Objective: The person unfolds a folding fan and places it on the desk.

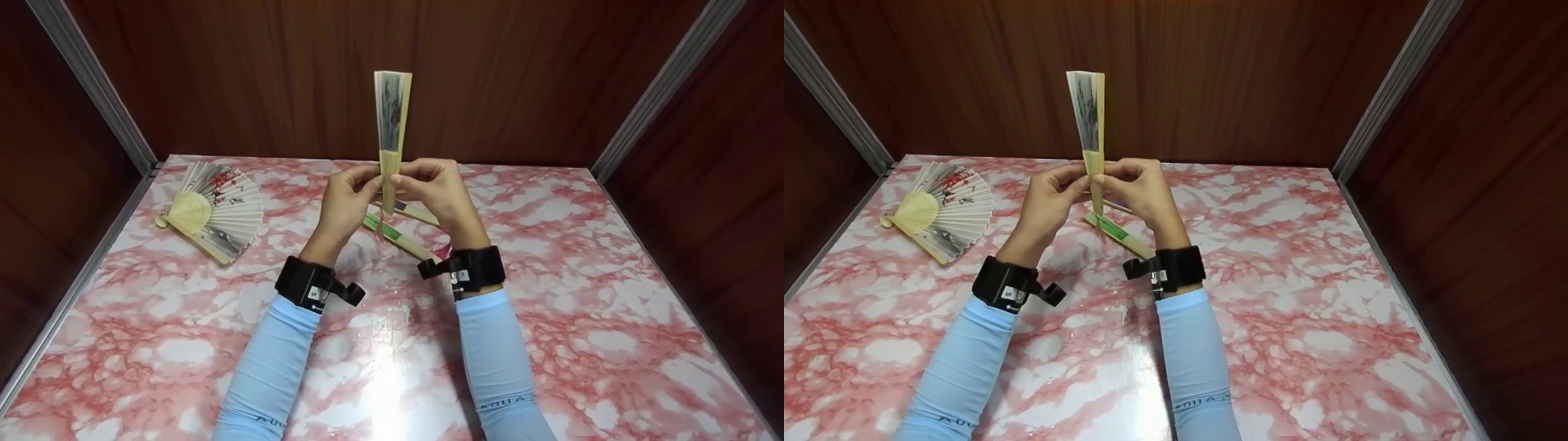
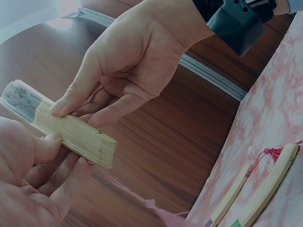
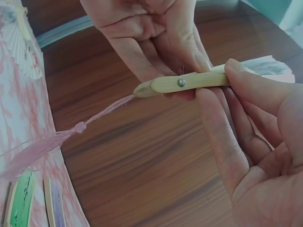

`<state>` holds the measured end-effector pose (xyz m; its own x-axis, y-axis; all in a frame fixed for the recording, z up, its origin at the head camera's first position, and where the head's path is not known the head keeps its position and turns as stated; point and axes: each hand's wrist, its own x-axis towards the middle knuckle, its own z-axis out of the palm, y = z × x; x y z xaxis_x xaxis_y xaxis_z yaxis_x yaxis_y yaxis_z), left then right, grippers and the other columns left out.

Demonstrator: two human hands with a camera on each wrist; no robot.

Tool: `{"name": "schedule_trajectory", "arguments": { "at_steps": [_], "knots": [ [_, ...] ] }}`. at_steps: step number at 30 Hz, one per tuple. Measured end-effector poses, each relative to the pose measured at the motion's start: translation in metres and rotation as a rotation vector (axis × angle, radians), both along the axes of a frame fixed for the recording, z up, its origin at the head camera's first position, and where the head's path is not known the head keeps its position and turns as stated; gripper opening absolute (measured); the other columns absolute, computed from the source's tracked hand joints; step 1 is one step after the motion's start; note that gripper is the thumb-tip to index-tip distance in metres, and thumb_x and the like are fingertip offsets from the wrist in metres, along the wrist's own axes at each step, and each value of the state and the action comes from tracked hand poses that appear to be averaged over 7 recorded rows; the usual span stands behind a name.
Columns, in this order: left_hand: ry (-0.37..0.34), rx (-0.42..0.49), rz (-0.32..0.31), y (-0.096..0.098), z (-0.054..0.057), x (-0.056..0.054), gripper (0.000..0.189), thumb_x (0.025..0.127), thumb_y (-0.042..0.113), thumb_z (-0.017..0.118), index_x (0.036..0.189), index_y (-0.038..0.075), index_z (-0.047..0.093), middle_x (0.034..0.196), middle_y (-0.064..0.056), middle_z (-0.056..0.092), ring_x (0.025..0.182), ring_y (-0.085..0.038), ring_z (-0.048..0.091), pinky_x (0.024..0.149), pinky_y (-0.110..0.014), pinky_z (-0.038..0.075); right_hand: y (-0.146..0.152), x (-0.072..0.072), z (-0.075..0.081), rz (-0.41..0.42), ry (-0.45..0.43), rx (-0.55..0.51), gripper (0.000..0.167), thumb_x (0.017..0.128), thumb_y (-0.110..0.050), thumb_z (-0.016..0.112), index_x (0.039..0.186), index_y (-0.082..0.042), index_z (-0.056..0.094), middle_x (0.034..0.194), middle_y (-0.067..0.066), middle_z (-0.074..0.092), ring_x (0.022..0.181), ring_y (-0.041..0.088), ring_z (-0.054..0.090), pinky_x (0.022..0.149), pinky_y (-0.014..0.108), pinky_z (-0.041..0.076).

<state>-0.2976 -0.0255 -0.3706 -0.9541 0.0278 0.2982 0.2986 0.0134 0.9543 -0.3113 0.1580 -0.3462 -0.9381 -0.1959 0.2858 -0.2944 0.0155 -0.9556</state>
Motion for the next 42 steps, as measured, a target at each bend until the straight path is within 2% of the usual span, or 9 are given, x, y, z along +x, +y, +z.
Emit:
{"name": "schedule_trajectory", "arguments": {
  "at_steps": [8, 17, 26, 31, 39, 42],
  "knots": [
    [0.024, 0.060, -0.001, 0.0008, -0.0021, -0.0016, 0.024, 0.105, 0.005, 0.070, 0.126, -0.003, 0.078, 0.122, -0.023, 0.080, 0.096, -0.012, 0.077, 0.085, -0.025, 0.068, -0.0012, -0.0004, -0.0009, 0.008, -0.038, -0.066, 0.008, 0.097, 0.002, 0.078, 0.097, -0.003, 0.085, 0.090, 0.001, 0.081, 0.080, 0.016, 0.082, 0.077, 0.035, 0.072],
    [-0.021, 0.093, -0.022, -0.0007, -0.0003, 0.0002, 0.024, 0.107, 0.006, 0.068, 0.128, -0.002, 0.078, 0.122, -0.023, 0.079, 0.097, -0.012, 0.077, 0.088, -0.026, 0.069, -0.0024, 0.0003, -0.0030, 0.020, -0.036, -0.098, 0.006, 0.097, 0.003, 0.077, 0.097, 0.000, 0.083, 0.088, 0.002, 0.081, 0.080, 0.015, 0.081, 0.076, 0.034, 0.072],
    [-0.016, 0.128, -0.021, -0.0007, 0.0008, -0.0002, 0.023, 0.106, 0.006, 0.069, 0.125, -0.003, 0.078, 0.121, -0.024, 0.079, 0.095, -0.012, 0.076, 0.087, -0.027, 0.069, -0.0012, 0.0010, -0.0017, 0.020, -0.041, -0.110, 0.017, 0.099, 0.002, 0.076, 0.092, -0.012, 0.083, 0.088, 0.000, 0.080, 0.083, 0.012, 0.079, 0.081, 0.034, 0.071],
    [0.001, 0.123, -0.006, -0.0016, 0.0030, 0.0004, 0.021, 0.105, 0.006, 0.069, 0.123, -0.002, 0.079, 0.117, -0.021, 0.080, 0.092, -0.010, 0.075, 0.084, -0.025, 0.068, -0.0008, 0.0006, -0.0005, 0.022, -0.046, -0.121, 0.019, 0.100, 0.001, 0.074, 0.091, -0.014, 0.081, 0.087, -0.001, 0.077, 0.084, 0.012, 0.077, 0.082, 0.033, 0.071],
    [0.029, 0.148, 0.014, -0.0025, 0.0015, -0.0026, 0.019, 0.104, 0.003, 0.070, 0.120, -0.004, 0.078, 0.108, -0.016, 0.080, 0.088, -0.014, 0.074, 0.081, -0.023, 0.067, -0.0020, -0.0004, 0.0000, 0.012, -0.062, -0.163, 0.024, 0.101, 0.005, 0.070, 0.091, -0.015, 0.076, 0.086, -0.001, 0.073, 0.083, 0.011, 0.073, 0.081, 0.032, 0.071],
    [0.021, 0.171, 0.012, -0.0023, 0.0010, -0.0028, 0.019, 0.103, 0.002, 0.070, 0.119, -0.004, 0.078, 0.105, -0.012, 0.079, 0.086, -0.011, 0.073, 0.086, -0.031, 0.069, -0.0025, -0.0005, -0.0004, 0.006, -0.067, -0.166, 0.023, 0.101, 0.005, 0.069, 0.091, -0.015, 0.075, 0.086, -0.001, 0.072, 0.084, 0.011, 0.073, 0.081, 0.032, 0.071]
  ]
}}
